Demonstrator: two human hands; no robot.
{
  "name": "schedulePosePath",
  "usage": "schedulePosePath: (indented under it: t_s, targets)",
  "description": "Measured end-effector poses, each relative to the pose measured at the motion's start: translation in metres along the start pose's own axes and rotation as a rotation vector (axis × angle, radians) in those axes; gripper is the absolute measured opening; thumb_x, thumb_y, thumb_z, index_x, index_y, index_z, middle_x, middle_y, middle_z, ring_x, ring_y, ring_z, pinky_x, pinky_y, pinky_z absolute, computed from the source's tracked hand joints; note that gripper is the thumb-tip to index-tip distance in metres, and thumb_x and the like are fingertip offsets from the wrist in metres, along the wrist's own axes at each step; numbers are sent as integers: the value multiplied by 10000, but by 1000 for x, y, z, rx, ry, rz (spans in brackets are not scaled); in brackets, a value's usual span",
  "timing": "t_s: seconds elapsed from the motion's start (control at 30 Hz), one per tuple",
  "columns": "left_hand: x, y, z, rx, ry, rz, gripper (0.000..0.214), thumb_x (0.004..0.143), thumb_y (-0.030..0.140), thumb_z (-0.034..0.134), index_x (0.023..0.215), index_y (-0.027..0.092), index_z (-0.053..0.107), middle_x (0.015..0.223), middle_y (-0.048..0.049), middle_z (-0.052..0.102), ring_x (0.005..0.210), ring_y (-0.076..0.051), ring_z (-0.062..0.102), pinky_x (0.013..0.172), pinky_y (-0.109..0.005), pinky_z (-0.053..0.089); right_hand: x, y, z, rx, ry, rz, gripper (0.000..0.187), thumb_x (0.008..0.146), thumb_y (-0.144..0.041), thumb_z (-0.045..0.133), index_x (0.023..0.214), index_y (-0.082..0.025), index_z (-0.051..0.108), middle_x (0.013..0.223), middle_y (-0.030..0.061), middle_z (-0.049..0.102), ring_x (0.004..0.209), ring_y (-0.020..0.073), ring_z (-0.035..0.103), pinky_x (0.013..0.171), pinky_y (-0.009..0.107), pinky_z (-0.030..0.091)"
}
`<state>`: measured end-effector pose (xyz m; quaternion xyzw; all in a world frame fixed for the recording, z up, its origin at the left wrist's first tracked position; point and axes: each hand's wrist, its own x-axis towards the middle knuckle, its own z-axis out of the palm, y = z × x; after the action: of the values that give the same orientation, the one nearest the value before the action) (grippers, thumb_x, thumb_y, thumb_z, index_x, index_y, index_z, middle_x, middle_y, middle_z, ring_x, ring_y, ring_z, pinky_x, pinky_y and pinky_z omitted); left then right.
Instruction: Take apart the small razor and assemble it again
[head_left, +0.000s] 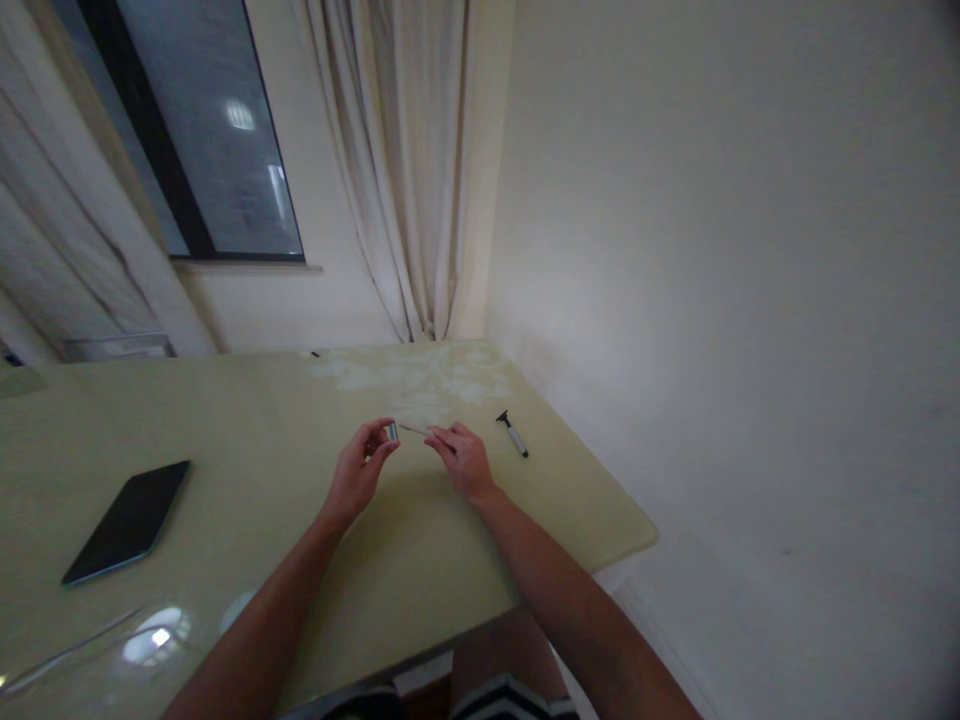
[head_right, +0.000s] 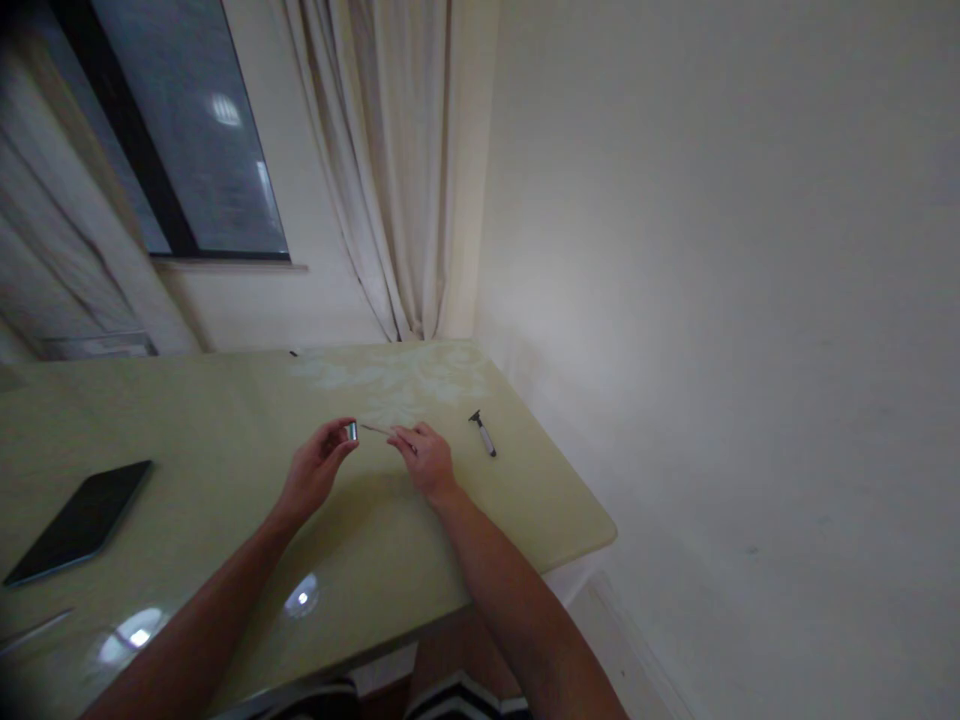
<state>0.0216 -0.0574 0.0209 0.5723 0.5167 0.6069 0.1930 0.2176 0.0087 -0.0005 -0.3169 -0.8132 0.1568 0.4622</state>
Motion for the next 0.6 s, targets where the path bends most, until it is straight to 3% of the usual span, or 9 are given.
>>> schedulePosePath:
  t_s: [0.33,0.47,0.53,0.6]
  targets:
    - [-2,1,1,32,-31,0,374,850,414,680,1160,207,652,793,21,597,728,-158,598,715,-289,492,0,3,3,-36,-31,-12,362,1029,-489,584,1217,-255,787,881,43,686,772,144,636,753,233,478]
    - [-3,0,1,51,-22,15,360,853,413,684,1147,207,655,800,17,595,719,-158,589,700,-289,489,12,2,-14,-65,181,119,378,1040,-483,557,1102,-212,814,806,46,670,708,161,606,698,260,457]
    - [-6,-3,3,73,-48,28,354,860,409,686,1153,214,651,821,11,601,720,-159,586,686,-285,486,23,5,-32,-80,307,155,401,1055,-462,525,1027,-181,810,767,46,648,688,172,583,688,275,436]
    - [-11,-4,8,110,-95,43,346,868,411,687,1155,222,647,845,4,605,715,-159,576,668,-283,481,34,14,-55,-110,347,193,420,1064,-417,498,890,-171,791,727,43,624,679,178,569,682,284,414]
